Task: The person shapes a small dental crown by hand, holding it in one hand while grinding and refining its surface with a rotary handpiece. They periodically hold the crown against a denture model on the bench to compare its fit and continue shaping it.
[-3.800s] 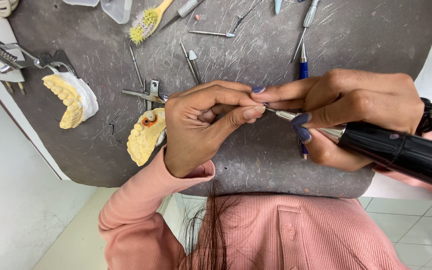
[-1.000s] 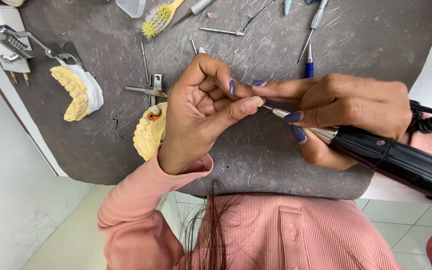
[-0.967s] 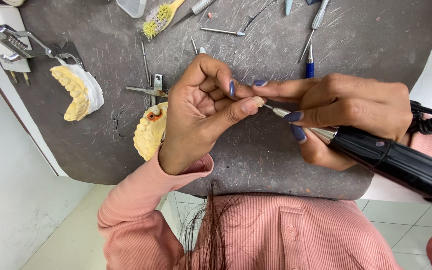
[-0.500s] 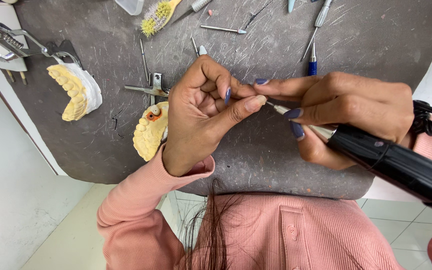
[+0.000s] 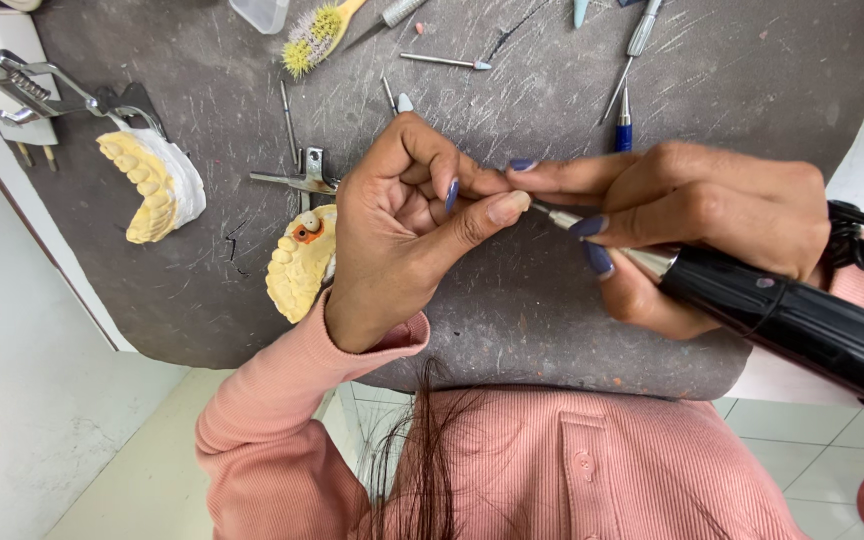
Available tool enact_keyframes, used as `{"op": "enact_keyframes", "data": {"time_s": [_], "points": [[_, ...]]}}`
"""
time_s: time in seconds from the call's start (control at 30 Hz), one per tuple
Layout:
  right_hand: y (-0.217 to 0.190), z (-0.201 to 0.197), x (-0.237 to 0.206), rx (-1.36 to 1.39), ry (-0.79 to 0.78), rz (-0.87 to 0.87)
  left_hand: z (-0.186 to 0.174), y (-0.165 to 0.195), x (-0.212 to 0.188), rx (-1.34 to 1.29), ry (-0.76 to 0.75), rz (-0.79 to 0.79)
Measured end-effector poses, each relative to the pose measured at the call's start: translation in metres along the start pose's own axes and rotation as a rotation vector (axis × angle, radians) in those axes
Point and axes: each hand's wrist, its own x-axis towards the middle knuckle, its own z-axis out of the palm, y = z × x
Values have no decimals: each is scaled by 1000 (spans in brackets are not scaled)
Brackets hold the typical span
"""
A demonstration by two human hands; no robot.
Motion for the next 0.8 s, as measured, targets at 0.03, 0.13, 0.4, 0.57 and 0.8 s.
{"op": "enact_keyframes", "data": {"time_s": [0.03,0.13,0.4,0.57,0.8], "points": [[0,1,1,-5,12,1,0,0,0,3,0,5],[0,1,3,-32,5,-27,1,-2,-1,23,5,30],[1,-10,-14,209,91,109,4,4,3,-157,-21,4],[4,-8,-22,163,273,115,6,11,3,-71,-27,-41],[11,-12,-16,214,40,-50,5,5,2,-54,-2,-97]]}}
